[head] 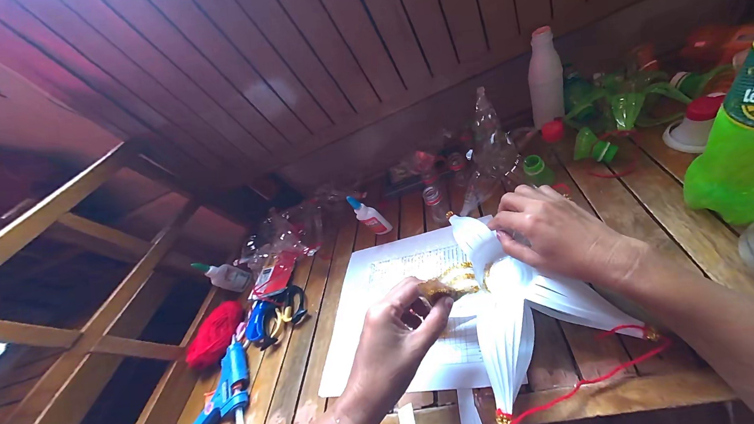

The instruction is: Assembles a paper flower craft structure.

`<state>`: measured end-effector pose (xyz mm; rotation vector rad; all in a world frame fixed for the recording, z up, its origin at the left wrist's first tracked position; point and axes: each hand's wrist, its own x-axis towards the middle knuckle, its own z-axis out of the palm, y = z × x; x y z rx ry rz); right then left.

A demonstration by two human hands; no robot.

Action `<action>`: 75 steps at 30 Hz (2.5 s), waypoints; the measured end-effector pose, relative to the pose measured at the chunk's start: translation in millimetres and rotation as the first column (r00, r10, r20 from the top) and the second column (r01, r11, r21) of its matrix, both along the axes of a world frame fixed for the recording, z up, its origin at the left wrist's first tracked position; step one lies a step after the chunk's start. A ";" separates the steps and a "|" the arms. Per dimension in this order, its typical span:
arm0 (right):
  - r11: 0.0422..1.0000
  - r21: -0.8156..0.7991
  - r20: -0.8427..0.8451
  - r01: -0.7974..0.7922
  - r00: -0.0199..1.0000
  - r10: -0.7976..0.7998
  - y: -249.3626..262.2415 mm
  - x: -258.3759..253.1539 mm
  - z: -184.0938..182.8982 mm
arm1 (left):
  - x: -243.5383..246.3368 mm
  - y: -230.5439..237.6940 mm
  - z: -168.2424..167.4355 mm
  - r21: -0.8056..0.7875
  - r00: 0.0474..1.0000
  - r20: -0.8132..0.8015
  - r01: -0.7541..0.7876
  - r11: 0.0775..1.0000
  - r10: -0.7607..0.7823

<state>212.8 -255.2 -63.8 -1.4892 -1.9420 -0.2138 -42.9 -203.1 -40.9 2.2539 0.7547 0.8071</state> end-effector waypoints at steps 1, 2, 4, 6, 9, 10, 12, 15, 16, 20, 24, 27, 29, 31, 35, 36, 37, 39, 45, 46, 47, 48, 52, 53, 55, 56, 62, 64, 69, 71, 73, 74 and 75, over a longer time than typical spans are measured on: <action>1.000 -0.005 0.001 -0.001 1.000 0.001 -0.1 0.0 0.2 | -0.1 0.4 -0.3 0.001 1.000 0.003 0.000 1.000 0.000; 1.000 -0.010 0.002 -0.001 1.000 0.001 -0.1 0.0 0.5 | -0.1 0.8 -0.5 0.000 1.000 0.006 0.001 1.000 -0.001; 1.000 -0.010 0.006 0.000 1.000 0.000 -0.1 -0.1 0.8 | 0.2 0.8 -0.1 -0.003 1.000 0.013 0.006 1.000 -0.006; 1.000 -0.003 0.010 0.000 1.000 0.000 0.1 -0.1 0.3 | 0.3 0.5 0.4 -0.006 1.000 0.012 0.004 1.000 -0.004; 1.000 -0.009 0.008 -0.001 1.000 0.001 -0.3 0.0 1.1 | 0.6 0.8 0.5 -0.006 1.000 0.009 -0.004 1.000 0.004; 1.000 -0.010 0.006 -0.002 1.000 0.002 -0.5 -0.1 1.4 | 0.5 1.1 0.3 -0.005 1.000 0.008 -0.005 1.000 0.005; 1.000 -0.008 0.008 -0.002 1.000 0.002 -0.4 -0.1 1.4 | 0.5 1.1 0.4 -0.001 1.000 0.008 -0.006 1.000 0.006; 1.000 -0.006 0.014 0.002 1.000 -0.001 -0.1 0.1 0.6 | 0.2 1.3 0.6 0.009 1.000 0.002 -0.005 1.000 0.005; 1.000 -0.007 0.014 0.003 1.000 -0.003 0.0 0.0 0.3 | 0.3 1.2 0.6 0.006 1.000 0.003 -0.007 1.000 0.007; 1.000 -0.009 0.014 0.005 1.000 -0.005 0.5 -0.6 0.3 | 0.5 1.0 0.8 -0.001 1.000 0.009 -0.006 1.000 0.006; 1.000 -0.007 0.011 0.005 1.000 -0.005 0.0 -0.8 0.9 | 0.6 1.3 0.9 0.000 1.000 0.004 -0.018 1.000 0.018; 1.000 -0.011 0.011 0.004 1.000 -0.004 -0.6 -0.7 1.6 | 0.9 1.6 0.6 0.000 1.000 0.005 -0.017 1.000 0.017; 1.000 -0.011 0.011 0.004 1.000 -0.003 -0.8 -0.6 1.7 | 1.3 0.8 1.2 -0.001 1.000 0.009 -0.015 1.000 0.015; 1.000 -0.009 0.009 0.002 1.000 -0.002 -0.6 -0.7 1.6 | 1.4 0.6 1.5 -0.004 1.000 0.009 -0.014 1.000 0.014; 1.000 -0.004 0.014 0.005 1.000 -0.005 -0.2 -0.8 0.9 | 1.6 1.0 0.7 -0.004 1.000 0.013 -0.016 1.000 0.016; 1.000 -0.003 0.015 0.006 1.000 -0.006 -0.1 -0.7 0.6 | 1.8 0.9 1.0 -0.004 1.000 0.012 -0.014 1.000 0.015; 1.000 -0.004 0.015 0.006 1.000 -0.006 0.0 -0.6 0.4 | 2.1 0.7 1.6 -0.005 1.000 0.010 -0.015 1.000 0.015; 1.000 -0.005 0.013 0.005 1.000 -0.005 0.0 -0.5 0.2 | 2.4 0.1 2.6 -0.011 1.000 0.002 -0.021 1.000 0.021; 1.000 0.002 0.013 -0.006 1.000 0.006 0.1 0.4 0.0 | 2.4 0.1 2.0 -0.013 1.000 0.013 -0.017 1.000 0.017; 1.000 0.000 0.009 -0.007 1.000 0.007 0.1 0.3 0.1 | 2.1 0.2 1.9 -0.013 1.000 0.012 -0.018 1.000 0.018; 1.000 -0.004 0.006 -0.006 1.000 0.006 0.0 0.0 0.3 | 1.6 0.6 1.5 -0.011 1.000 0.013 -0.017 1.000 0.018; 1.000 -0.007 0.003 -0.005 1.000 0.005 -0.1 -0.2 0.5 | 1.3 1.1 1.0 -0.006 1.000 0.015 -0.016 1.000 0.017; 1.000 -0.018 0.006 -0.006 1.000 0.006 -0.4 0.0 1.3 | 0.7 1.3 0.7 -0.007 1.000 0.016 -0.013 1.000 0.014; 1.000 -0.019 0.007 -0.007 1.000 0.007 -0.4 0.0 1.3 | 0.6 1.1 0.8 -0.007 1.000 0.015 -0.013 1.000 0.013; 1.000 -0.012 0.008 -0.006 1.000 0.006 -0.1 -0.2 1.0 | 0.5 1.0 0.9 -0.006 1.000 0.013 -0.010 1.000 0.010; 1.000 -0.010 0.007 -0.005 1.000 0.005 0.0 -0.3 0.8 | 0.6 0.7 1.1 -0.008 1.000 0.011 -0.009 1.000 0.009; 1.000 -0.016 0.009 -0.006 1.000 0.006 -0.4 0.1 1.0 | 1.0 0.2 0.5 0.001 1.000 0.009 0.000 1.000 0.000; 1.000 -0.012 0.009 -0.005 1.000 0.005 -0.2 0.1 0.9 | 1.1 0.1 0.3 0.002 1.000 0.010 0.004 1.000 -0.004; 1.000 -0.004 0.010 0.000 1.000 0.000 0.0 -0.2 0.1 | 0.6 -0.4 0.6 0.001 1.000 0.008 0.008 1.000 -0.008; 1.000 -0.004 0.008 -0.001 1.000 0.001 0.1 -0.3 0.3 | 0.5 -0.2 0.5 0.006 1.000 0.011 0.013 1.000 -0.013; 1.000 -0.006 0.008 -0.003 1.000 0.003 0.1 0.0 0.4 | 0.6 -0.5 0.8 0.009 1.000 0.007 0.010 1.000 -0.010; 1.000 -0.007 0.006 -0.005 1.000 0.005 0.1 0.1 0.3 | 0.9 -0.9 1.0 0.011 1.000 -0.001 0.003 1.000 -0.003; 1.000 -0.005 0.006 -0.005 1.000 0.005 0.2 0.3 0.1 | 1.0 -1.1 1.1 0.010 1.000 -0.006 0.001 1.000 -0.001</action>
